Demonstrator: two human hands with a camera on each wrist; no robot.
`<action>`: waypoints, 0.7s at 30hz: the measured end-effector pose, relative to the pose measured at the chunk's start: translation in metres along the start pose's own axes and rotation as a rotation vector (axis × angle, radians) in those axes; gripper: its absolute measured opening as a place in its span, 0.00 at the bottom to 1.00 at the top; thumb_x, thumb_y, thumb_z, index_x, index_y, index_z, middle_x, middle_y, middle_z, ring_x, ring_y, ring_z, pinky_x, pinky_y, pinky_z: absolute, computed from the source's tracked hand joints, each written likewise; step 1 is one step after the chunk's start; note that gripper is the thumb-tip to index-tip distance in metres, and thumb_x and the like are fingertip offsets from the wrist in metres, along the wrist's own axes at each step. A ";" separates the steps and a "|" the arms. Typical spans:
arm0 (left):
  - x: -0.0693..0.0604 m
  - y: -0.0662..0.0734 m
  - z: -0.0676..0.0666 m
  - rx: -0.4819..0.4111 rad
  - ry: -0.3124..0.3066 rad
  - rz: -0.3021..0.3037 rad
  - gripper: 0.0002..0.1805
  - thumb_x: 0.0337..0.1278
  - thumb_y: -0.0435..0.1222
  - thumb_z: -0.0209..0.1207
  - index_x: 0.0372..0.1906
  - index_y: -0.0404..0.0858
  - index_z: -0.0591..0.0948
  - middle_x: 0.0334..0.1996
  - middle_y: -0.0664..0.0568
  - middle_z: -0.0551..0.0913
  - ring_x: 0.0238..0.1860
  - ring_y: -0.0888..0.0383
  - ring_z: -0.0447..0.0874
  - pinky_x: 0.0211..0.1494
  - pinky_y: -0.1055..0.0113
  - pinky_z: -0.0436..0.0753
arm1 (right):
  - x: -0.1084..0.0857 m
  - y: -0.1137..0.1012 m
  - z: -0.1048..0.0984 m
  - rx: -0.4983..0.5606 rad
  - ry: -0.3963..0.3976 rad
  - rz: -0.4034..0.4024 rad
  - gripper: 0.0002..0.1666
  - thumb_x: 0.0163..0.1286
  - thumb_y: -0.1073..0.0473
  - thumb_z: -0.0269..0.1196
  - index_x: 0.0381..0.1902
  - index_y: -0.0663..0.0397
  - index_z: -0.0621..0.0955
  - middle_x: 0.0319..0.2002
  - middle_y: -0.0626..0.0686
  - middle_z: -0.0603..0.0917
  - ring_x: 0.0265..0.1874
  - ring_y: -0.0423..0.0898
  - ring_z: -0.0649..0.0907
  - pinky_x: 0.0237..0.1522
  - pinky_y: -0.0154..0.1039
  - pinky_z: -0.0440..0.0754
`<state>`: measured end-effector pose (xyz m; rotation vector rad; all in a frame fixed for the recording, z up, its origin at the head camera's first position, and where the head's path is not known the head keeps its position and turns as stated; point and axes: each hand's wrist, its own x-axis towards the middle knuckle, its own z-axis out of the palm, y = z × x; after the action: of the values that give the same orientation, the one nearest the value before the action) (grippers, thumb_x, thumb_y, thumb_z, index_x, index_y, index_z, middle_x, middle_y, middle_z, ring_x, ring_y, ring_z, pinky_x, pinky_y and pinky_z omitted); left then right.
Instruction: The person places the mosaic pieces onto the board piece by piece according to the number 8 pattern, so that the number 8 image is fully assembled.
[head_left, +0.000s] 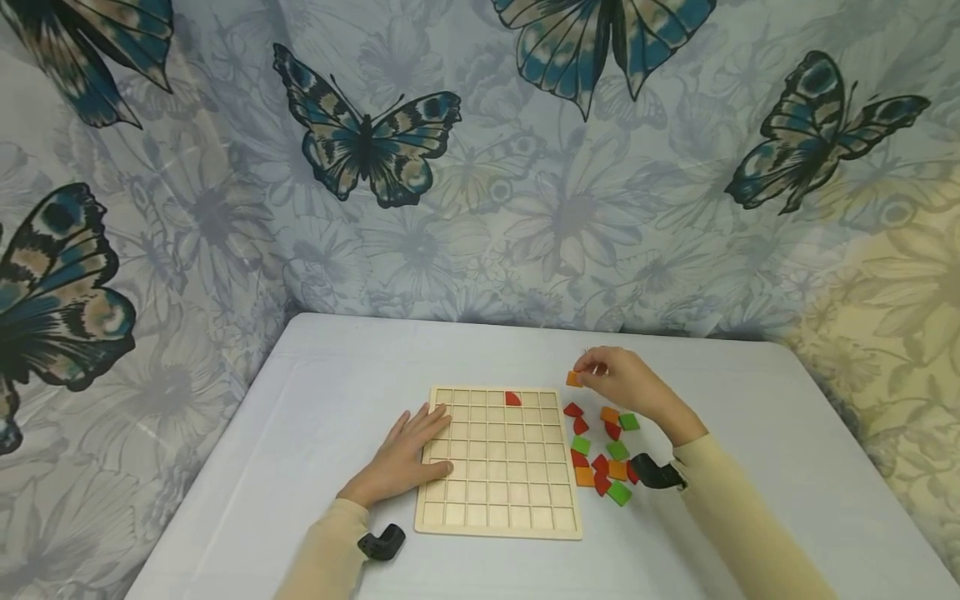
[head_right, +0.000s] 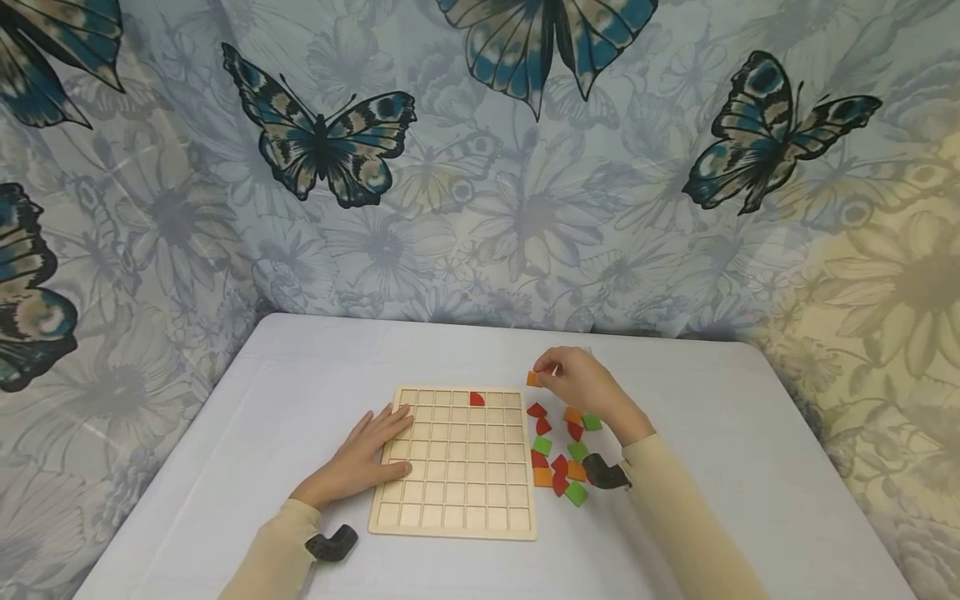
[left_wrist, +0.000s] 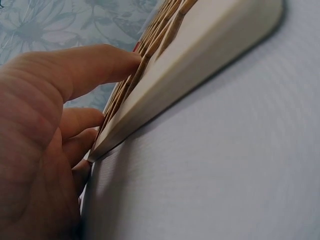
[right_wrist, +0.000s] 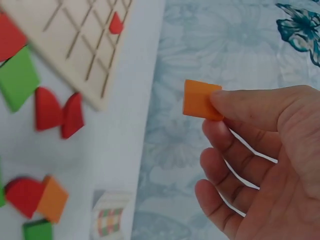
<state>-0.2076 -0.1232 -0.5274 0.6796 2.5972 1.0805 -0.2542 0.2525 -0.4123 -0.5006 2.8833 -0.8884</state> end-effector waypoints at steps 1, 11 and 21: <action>0.000 0.000 0.000 0.000 0.006 0.006 0.43 0.62 0.52 0.63 0.78 0.40 0.63 0.82 0.51 0.54 0.84 0.49 0.39 0.85 0.47 0.33 | 0.003 -0.002 -0.001 0.006 -0.005 -0.002 0.06 0.73 0.60 0.63 0.42 0.55 0.85 0.38 0.52 0.85 0.36 0.45 0.78 0.35 0.38 0.79; 0.001 0.002 -0.001 0.018 0.000 0.001 0.43 0.63 0.51 0.62 0.78 0.41 0.63 0.82 0.51 0.53 0.84 0.49 0.40 0.86 0.47 0.33 | 0.034 -0.027 -0.001 0.015 -0.036 -0.017 0.08 0.74 0.57 0.62 0.44 0.52 0.85 0.39 0.51 0.86 0.36 0.46 0.80 0.34 0.37 0.79; 0.004 -0.001 0.000 0.031 -0.013 0.005 0.43 0.63 0.52 0.62 0.78 0.40 0.63 0.82 0.51 0.54 0.84 0.49 0.40 0.86 0.46 0.33 | 0.048 -0.040 0.008 0.058 -0.077 -0.051 0.09 0.74 0.59 0.61 0.45 0.55 0.86 0.38 0.52 0.87 0.35 0.46 0.79 0.34 0.38 0.79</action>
<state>-0.2118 -0.1222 -0.5283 0.6982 2.6070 1.0362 -0.2871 0.2011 -0.3954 -0.5919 2.7794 -0.9351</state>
